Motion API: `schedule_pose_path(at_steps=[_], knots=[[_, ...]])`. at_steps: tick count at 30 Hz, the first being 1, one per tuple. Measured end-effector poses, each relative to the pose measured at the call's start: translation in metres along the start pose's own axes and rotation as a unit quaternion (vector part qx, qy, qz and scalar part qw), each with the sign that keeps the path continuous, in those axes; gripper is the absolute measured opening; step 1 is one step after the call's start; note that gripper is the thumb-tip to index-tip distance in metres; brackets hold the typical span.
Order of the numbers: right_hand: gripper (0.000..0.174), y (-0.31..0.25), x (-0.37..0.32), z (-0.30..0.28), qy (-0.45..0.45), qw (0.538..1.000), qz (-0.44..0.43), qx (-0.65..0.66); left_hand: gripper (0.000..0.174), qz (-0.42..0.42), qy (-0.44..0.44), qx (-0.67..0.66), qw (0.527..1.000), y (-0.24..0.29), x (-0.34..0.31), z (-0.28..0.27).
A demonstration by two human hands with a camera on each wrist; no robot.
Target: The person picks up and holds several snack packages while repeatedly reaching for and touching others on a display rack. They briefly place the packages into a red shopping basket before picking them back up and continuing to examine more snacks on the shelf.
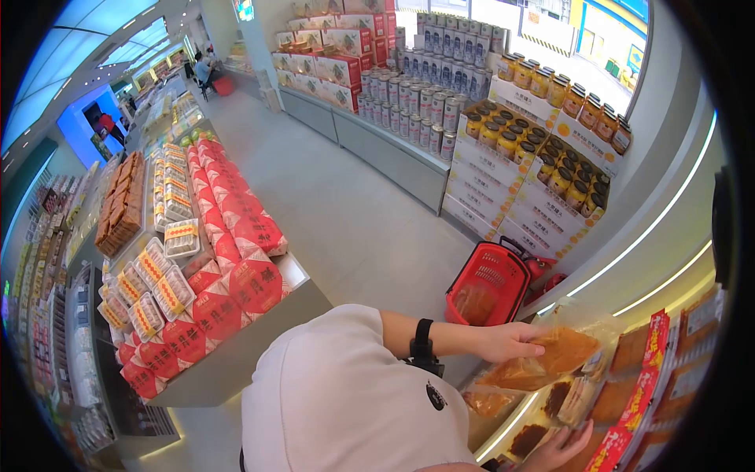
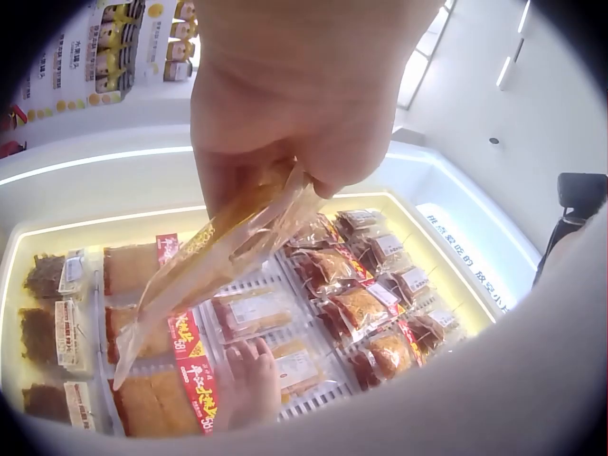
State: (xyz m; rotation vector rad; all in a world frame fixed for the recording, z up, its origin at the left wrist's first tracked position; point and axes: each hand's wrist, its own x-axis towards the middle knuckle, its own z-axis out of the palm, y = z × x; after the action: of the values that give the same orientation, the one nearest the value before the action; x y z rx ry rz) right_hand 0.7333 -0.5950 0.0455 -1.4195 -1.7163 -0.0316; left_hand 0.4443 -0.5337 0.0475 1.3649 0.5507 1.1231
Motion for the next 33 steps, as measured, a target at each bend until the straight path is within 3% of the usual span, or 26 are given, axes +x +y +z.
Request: schedule_pose_path(at_steps=[1, 2, 3, 5, 6, 7, 9, 10, 13, 16, 17, 19, 20, 23, 25, 27, 29, 31, 33], knots=[[0.061, -0.001, 0.001, 0.021, -0.004, 0.985, 0.079, 0.151, 0.042, 0.008, -0.019, 0.005, 1.000, 0.006, -0.001, -0.003], [0.058, -0.009, 0.010, 0.037, 0.003, 0.968, 0.023, 0.248, 0.041, -0.016, -0.066, 0.065, 0.996, 0.024, -0.004, -0.012], [0.058, -0.015, 0.014, 0.040, 0.003, 0.968, 0.018, 0.252, 0.041, -0.012, -0.063, 0.068, 0.996, 0.026, -0.004, -0.019], [0.062, -0.022, 0.015, 0.041, -0.210, 0.878, 0.166, 0.398, 0.040, -0.095, -0.158, 0.053, 0.981, 0.023, -0.004, -0.031], [0.071, 0.004, 0.009, 0.075, -0.214, 0.840, 0.141, 0.479, 0.040, -0.083, -0.159, 0.031, 0.983, 0.024, -0.006, -0.033], [0.071, 0.034, -0.001, 0.091, -0.217, 0.840, 0.138, 0.478, 0.040, -0.081, -0.156, 0.031, 0.984, 0.027, -0.008, -0.035], [0.069, 0.021, 0.000, 0.102, -0.301, 0.766, 0.106, 0.558, 0.042, -0.025, -0.156, -0.012, 0.987, 0.037, -0.013, -0.037], [0.066, 0.033, -0.002, 0.114, -0.317, 0.774, 0.148, 0.528, 0.042, -0.025, -0.152, -0.011, 0.988, 0.037, -0.015, -0.040], [0.057, -0.024, 0.015, 0.121, -0.270, 0.726, 0.164, 0.611, 0.043, -0.008, -0.105, -0.043, 0.994, 0.038, -0.021, -0.049], [0.051, -0.035, 0.023, 0.132, -0.233, 0.739, 0.172, 0.609, 0.040, -0.023, 0.004, -0.072, 0.997, 0.048, -0.027, -0.058], [0.051, -0.034, 0.024, 0.137, -0.233, 0.739, 0.171, 0.609, 0.040, -0.022, 0.004, -0.071, 0.997, 0.047, -0.026, -0.063], [0.047, -0.026, 0.021, 0.150, -0.260, 0.772, 0.158, 0.558, 0.031, -0.002, 0.078, 0.078, 0.994, 0.042, -0.025, -0.073], [0.047, -0.021, 0.020, 0.156, -0.259, 0.773, 0.158, 0.557, 0.025, 0.002, 0.099, 0.080, 0.992, 0.041, -0.024, -0.077], [0.044, -0.018, 0.020, 0.161, -0.285, 0.771, 0.162, 0.546, 0.025, 0.009, 0.102, 0.068, 0.992, 0.041, -0.025, -0.082], [0.038, -0.028, 0.027, 0.159, -0.279, 0.692, 0.209, 0.632, 0.024, -0.005, 0.102, 0.077, 0.992, 0.047, -0.025, -0.081], [0.033, -0.045, 0.031, 0.156, -0.275, 0.734, 0.193, 0.591, 0.023, -0.038, 0.105, 0.082, 0.990, 0.052, -0.025, -0.085], [0.028, -0.057, 0.034, 0.157, -0.273, 0.741, 0.212, 0.575, 0.022, -0.067, 0.098, 0.025, 0.993, 0.046, -0.017, -0.094], [0.026, -0.062, 0.033, 0.161, -0.253, 0.760, 0.263, 0.538, 0.025, -0.077, 0.185, 0.048, 0.978, 0.032, -0.005, -0.097], [0.022, -0.075, 0.039, 0.164, -0.185, 0.791, 0.290, 0.506, 0.051, -0.023, 0.254, 0.170, 0.952, 0.016, 0.002, -0.100]])
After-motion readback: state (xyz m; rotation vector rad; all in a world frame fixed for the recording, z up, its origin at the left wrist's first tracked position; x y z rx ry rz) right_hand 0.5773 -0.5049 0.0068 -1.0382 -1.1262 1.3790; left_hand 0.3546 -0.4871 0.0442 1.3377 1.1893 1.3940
